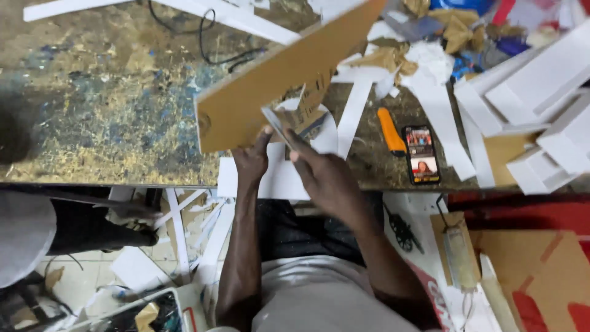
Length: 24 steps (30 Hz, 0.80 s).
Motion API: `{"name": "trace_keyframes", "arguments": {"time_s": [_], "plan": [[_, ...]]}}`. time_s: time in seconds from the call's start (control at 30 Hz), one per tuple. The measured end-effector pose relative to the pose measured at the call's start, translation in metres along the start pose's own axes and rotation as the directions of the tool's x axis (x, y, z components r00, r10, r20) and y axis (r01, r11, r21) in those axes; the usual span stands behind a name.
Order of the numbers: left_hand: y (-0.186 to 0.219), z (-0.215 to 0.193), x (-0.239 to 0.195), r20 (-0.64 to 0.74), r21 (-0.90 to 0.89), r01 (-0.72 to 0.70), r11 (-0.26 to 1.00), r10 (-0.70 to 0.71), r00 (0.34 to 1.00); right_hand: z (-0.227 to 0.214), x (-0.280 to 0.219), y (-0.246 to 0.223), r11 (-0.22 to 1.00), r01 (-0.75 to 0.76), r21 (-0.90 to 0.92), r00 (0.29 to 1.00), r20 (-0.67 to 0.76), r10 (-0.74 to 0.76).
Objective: Peeling the protective brown paper backing off a white acrylic letter 'A' using hands and a small scraper tool on a fabrication workbench.
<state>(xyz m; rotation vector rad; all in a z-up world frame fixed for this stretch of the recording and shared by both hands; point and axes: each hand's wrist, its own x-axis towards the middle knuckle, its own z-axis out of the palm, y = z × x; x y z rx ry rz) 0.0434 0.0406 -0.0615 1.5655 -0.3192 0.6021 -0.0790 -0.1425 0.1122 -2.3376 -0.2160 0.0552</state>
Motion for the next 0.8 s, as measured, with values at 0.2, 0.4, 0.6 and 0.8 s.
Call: {"name": "trace_keyframes", "arguments": {"time_s": [0.2,0.4,0.6,0.8], "plan": [[-0.010,-0.007,-0.005,0.036,-0.060,-0.029,0.998,0.031,0.999,-0.011,0.012,0.012,0.988,-0.058,-0.140,0.998,0.000,0.058],[-0.079,-0.001,-0.028,0.265,0.544,-0.489,0.682,0.413,0.871,0.013,0.032,0.039,0.991,-0.011,-0.134,0.999,-0.036,0.007],[-0.028,0.006,-0.016,-0.096,0.009,0.124,0.992,-0.123,0.988,0.025,-0.001,0.025,0.992,0.093,0.081,0.994,-0.068,-0.087],[-0.006,0.002,0.008,0.078,0.396,-0.136,0.908,0.114,0.990,0.023,-0.013,0.021,0.930,0.078,0.359,0.988,-0.154,-0.023]]}}
